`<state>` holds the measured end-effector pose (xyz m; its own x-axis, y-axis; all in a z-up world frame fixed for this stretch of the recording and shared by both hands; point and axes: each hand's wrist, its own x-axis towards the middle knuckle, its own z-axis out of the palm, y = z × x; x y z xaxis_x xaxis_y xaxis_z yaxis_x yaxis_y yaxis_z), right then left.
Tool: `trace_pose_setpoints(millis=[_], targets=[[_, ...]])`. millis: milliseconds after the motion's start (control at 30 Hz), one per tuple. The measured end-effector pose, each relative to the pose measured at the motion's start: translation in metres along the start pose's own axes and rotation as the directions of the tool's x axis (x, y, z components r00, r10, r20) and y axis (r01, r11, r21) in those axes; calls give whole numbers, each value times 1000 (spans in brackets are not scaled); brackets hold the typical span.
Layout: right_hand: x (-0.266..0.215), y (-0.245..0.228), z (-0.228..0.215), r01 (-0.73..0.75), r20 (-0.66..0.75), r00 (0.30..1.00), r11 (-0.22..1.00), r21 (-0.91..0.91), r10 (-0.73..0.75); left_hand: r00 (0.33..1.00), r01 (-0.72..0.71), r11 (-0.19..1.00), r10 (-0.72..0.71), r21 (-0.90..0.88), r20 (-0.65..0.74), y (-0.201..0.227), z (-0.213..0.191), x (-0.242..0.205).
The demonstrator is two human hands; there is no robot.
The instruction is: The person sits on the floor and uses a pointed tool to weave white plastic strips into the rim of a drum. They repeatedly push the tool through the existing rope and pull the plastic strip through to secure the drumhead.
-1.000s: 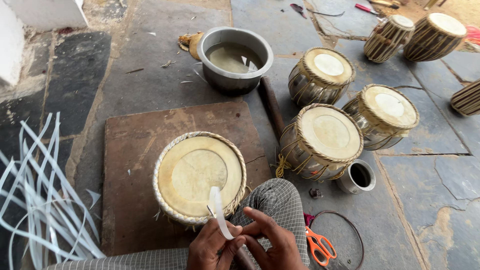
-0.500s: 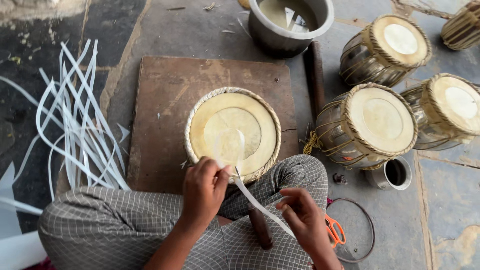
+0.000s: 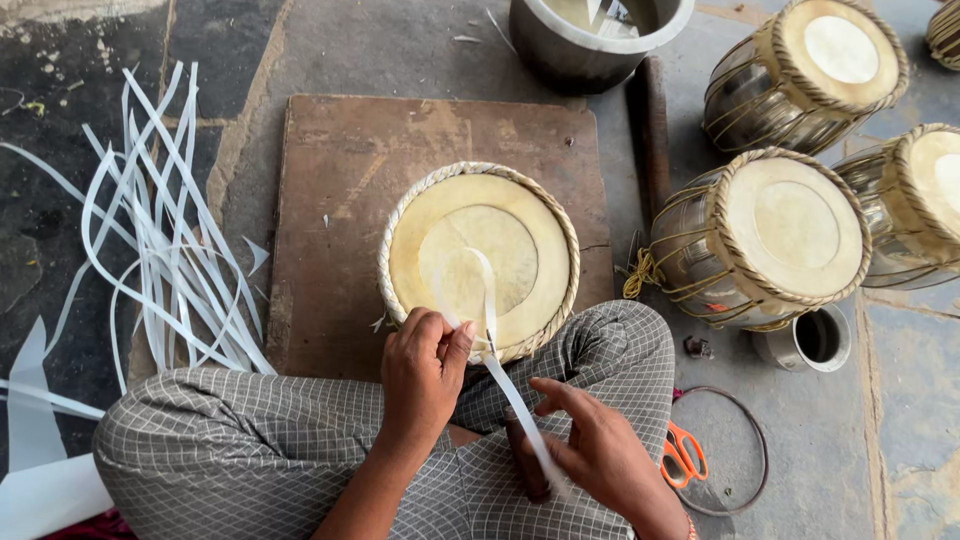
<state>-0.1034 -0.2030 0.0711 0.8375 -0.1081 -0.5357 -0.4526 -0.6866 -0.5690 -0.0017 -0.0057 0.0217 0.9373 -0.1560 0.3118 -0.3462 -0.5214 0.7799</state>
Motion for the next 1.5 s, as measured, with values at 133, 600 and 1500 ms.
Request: trace_pose_setpoints(millis=[133,600,1500], targets=[[-4,-11,7,106,47,993,994,12,-107,1000,-6,1000,6,-5,-9,0,1,5],[-2,-16,19,-90,135,986,996,-26,93,1000,-9,996,11,94,-11,0,6,1],[13,25,68,-192,270,955,444,875,-119,988,-116,990,123,86,-94,-2,37,-17]])
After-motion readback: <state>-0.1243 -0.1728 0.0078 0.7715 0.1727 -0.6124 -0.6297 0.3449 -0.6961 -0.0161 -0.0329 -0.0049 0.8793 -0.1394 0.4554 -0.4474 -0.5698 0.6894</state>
